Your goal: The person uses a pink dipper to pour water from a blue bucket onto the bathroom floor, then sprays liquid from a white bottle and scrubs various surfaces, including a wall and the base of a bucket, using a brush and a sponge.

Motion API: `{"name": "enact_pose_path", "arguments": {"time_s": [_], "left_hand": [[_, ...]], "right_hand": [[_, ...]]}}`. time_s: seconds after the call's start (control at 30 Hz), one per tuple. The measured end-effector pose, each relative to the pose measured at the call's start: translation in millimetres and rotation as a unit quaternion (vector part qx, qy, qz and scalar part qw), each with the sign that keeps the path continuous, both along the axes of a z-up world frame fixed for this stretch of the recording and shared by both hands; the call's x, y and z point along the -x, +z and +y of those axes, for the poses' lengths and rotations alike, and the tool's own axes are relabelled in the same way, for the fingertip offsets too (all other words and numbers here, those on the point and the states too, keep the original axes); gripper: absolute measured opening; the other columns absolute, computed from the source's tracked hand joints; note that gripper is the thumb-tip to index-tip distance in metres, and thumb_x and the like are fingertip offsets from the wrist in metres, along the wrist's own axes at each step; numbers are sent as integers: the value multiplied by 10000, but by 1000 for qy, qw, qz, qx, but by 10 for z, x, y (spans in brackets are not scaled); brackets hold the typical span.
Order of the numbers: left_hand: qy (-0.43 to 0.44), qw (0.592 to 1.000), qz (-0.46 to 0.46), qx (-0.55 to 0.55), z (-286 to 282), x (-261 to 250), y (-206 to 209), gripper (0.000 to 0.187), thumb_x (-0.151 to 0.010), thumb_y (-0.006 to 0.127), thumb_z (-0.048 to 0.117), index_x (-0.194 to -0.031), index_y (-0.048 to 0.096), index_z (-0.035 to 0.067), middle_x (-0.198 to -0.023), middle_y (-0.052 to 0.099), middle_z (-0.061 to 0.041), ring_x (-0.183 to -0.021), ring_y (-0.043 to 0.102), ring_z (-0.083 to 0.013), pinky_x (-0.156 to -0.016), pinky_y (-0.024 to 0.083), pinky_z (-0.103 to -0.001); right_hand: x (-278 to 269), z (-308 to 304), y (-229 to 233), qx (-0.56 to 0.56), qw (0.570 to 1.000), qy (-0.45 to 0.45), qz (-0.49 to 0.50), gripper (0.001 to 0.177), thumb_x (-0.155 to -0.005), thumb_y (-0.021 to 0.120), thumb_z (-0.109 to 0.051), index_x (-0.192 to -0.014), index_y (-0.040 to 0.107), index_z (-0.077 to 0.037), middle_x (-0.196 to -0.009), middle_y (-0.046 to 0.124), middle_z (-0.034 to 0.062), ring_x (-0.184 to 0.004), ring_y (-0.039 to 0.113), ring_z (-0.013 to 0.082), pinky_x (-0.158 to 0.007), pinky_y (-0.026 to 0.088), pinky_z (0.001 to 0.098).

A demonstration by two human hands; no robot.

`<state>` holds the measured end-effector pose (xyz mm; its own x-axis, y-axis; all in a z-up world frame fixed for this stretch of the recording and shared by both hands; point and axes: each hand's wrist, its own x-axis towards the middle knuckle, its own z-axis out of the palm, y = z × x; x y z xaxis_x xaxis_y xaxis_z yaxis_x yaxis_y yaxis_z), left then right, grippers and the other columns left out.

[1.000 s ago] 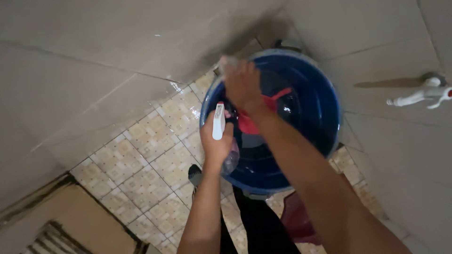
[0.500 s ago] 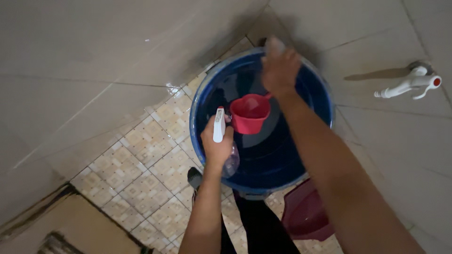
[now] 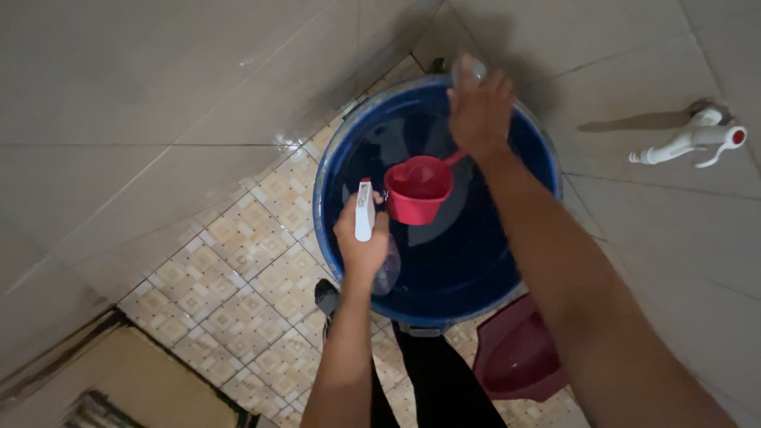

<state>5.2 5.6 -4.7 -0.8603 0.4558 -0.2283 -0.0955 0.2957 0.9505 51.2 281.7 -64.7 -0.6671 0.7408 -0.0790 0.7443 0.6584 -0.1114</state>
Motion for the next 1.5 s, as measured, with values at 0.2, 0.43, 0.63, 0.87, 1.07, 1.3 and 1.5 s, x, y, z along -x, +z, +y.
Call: {"name": "enact_pose_path", "arguments": {"time_s": [0.2,0.43,0.63,0.87,1.07,1.3,1.5], "left_hand": [[-10,999,-44,-14,63,-44,-16,243,-798,640,-25,-1029,688,30,-828,707,-86,-721,648,-158,-704,531,-292],[-8,999,24,-39,-218,-35,-12,300,-808,629,-43,-1096,679,25,-959,728,-67,-847,683,-106,-781,546,-272],[90,973,-199,-77,-653,145,88,232,-847,610,-34,-1070,642,18,-929,701,-43,-707,645,-105,-628,522,-261],[43,990,-121,-57,-1297,355,65,288,-827,567,-66,-1087,669,5,-917,685,-29,-735,616,-82,-657,502,-246],[39,992,-118,-10,-1940,482,-38,222,-821,617,-8,-1038,654,22,-773,650,-28,-630,609,-97,-582,492,-255],[-16,1000,-2,25,-2552,493,-359,210,-807,645,-5,-1013,675,26,-836,678,-38,-764,640,-109,-720,525,-269],[-31,998,-45,23,-2732,267,-460,216,-827,633,23,-1040,668,41,-875,696,-40,-795,659,-109,-750,542,-283]], "right_hand": [[34,-285,-65,-87,989,62,102,678,-980,681,-355,-1561,418,-124,-1203,497,340,-1107,485,495,-909,414,575],[281,-1445,-31,152,966,133,164,647,-955,697,-318,-1535,449,-173,-1112,536,253,-1022,516,436,-892,419,547],[257,-2339,-84,245,930,116,247,688,-918,642,-157,-1563,408,-215,-1180,534,248,-1106,525,433,-933,450,468],[220,-2821,98,247,934,121,228,669,-922,723,-237,-1539,468,-197,-1134,534,227,-1072,516,428,-943,443,480],[76,-3196,-5,161,957,194,144,623,-773,787,-272,-1365,608,-190,-1093,540,236,-1004,514,428,-850,457,505],[105,-3551,-224,44,968,11,245,647,-936,777,-222,-1534,541,-155,-1154,533,238,-1037,505,410,-903,446,503],[-84,-3657,-68,22,978,154,139,684,-790,798,-309,-1433,571,-252,-1112,569,206,-944,512,385,-818,433,484]]}}
